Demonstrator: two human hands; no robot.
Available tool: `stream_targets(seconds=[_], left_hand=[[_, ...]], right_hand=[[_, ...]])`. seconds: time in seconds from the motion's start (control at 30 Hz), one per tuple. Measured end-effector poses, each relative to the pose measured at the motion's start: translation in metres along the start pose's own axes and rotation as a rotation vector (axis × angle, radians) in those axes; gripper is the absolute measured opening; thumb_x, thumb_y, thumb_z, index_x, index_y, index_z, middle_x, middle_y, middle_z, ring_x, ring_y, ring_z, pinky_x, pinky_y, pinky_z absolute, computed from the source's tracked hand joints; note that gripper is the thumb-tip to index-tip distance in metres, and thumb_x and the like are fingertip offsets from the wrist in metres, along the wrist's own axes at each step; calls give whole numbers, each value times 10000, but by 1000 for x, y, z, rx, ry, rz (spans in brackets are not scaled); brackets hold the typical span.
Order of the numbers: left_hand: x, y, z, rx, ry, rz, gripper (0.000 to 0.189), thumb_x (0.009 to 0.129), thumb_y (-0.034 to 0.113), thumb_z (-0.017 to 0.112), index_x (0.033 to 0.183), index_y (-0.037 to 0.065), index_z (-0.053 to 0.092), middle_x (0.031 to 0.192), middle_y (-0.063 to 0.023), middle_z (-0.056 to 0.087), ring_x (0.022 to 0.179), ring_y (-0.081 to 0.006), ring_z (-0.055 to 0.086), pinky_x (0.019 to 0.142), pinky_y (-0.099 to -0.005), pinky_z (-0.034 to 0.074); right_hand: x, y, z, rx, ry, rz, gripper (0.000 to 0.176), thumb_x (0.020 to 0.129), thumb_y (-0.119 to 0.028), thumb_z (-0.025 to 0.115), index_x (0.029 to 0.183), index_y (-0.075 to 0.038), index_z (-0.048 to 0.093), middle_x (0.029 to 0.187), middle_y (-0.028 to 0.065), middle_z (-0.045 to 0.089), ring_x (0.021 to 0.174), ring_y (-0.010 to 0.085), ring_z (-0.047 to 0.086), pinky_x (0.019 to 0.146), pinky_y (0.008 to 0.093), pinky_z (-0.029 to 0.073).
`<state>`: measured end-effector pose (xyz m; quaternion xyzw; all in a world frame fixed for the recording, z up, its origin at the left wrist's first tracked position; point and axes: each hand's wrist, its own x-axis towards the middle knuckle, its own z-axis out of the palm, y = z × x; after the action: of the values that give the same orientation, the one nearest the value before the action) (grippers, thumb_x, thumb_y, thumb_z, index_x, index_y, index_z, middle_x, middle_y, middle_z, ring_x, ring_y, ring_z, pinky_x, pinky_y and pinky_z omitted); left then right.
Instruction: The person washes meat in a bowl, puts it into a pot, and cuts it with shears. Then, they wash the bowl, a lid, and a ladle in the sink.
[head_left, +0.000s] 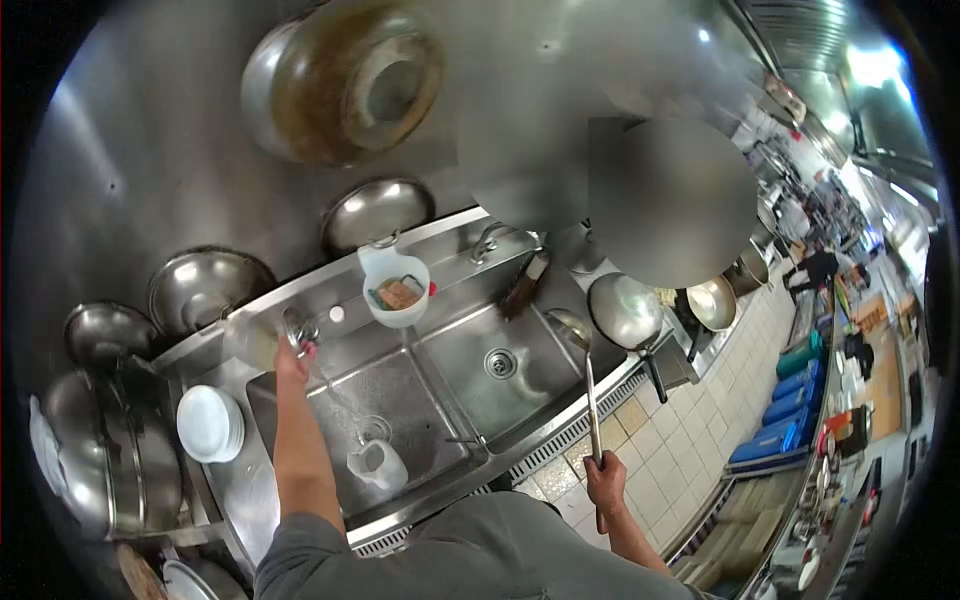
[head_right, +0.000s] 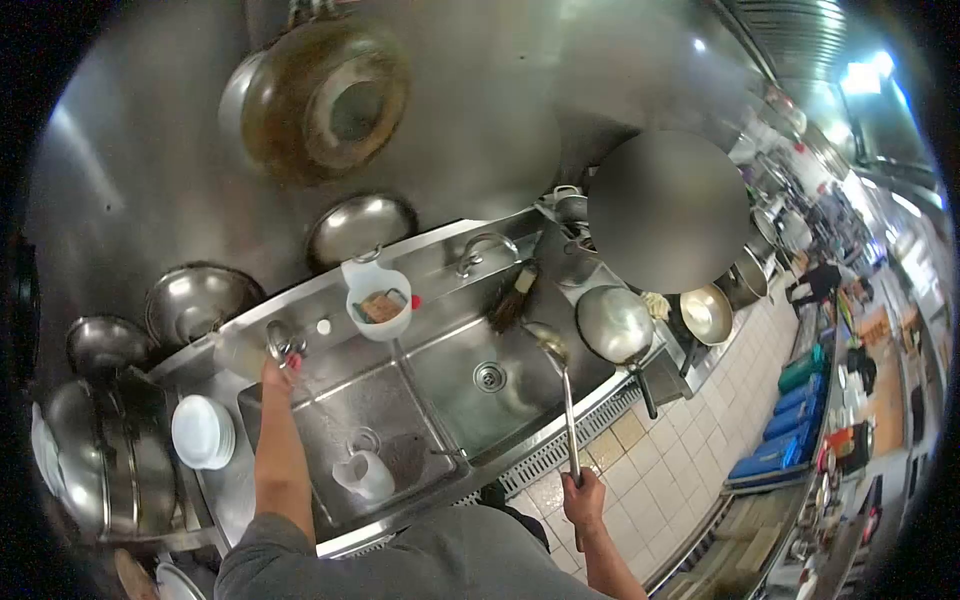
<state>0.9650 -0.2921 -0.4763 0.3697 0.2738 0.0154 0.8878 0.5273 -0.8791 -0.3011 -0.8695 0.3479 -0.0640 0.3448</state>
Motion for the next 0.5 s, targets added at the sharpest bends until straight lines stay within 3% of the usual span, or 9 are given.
stream_targets(seconds=[0.07, 0.13, 0.2, 0.3, 0.37, 0.5], left_hand=[[13, -2, 11, 56, 79, -100, 320, 1041, 310, 553, 1219, 47, 595, 1025, -102, 645, 911, -230, 619, 740, -399, 555], [6, -2, 12, 66, -147, -23, 270, 1035, 283, 560, 1145, 39, 599, 966, -93, 642, 857, -224, 618, 691, -391, 546], [48, -13, -18, 236, -111, 100, 211, 1018, 221, 578, 1116, 38, 615, 928, -82, 653, 782, -210, 617, 631, -376, 537], [22, -6, 4, 222, -83, 161, 208, 1003, 189, 598, 1148, 43, 634, 918, -63, 652, 763, -184, 603, 649, -362, 530], [-6, -7, 18, 339, -39, 349, 219, 1001, 186, 611, 1171, 52, 643, 953, -47, 657, 830, -159, 608, 737, -340, 523], [-12, -7, 13, 436, 24, 404, 224, 1003, 189, 611, 1169, 43, 644, 962, -36, 662, 872, -147, 609, 779, -331, 517]], right_hand=[[1, 1, 2, 3, 69, -2, 298, 852, -238, 730, 776, 18, 599, 615, 133, 560, 570, 206, 505, 555, 387, 439], [6, 7, 4, -25, 67, -40, 308, 850, -240, 729, 757, 14, 582, 602, 126, 549, 558, 203, 493, 542, 386, 429], [-5, 9, 2, -80, 14, -61, 320, 849, -241, 728, 738, 10, 565, 590, 118, 538, 547, 200, 481, 529, 385, 419], [-10, -2, 1, -90, -26, -40, 319, 851, -234, 701, 727, 17, 549, 598, 138, 539, 544, 204, 499, 525, 397, 413], [-17, -6, 0, -116, -67, -21, 309, 849, -232, 692, 726, 18, 558, 593, 134, 524, 546, 185, 488, 522, 389, 412], [-16, 8, 17, -55, -74, -60, 301, 852, -227, 718, 726, 8, 577, 562, 85, 519, 539, 157, 467, 504, 378, 399]])
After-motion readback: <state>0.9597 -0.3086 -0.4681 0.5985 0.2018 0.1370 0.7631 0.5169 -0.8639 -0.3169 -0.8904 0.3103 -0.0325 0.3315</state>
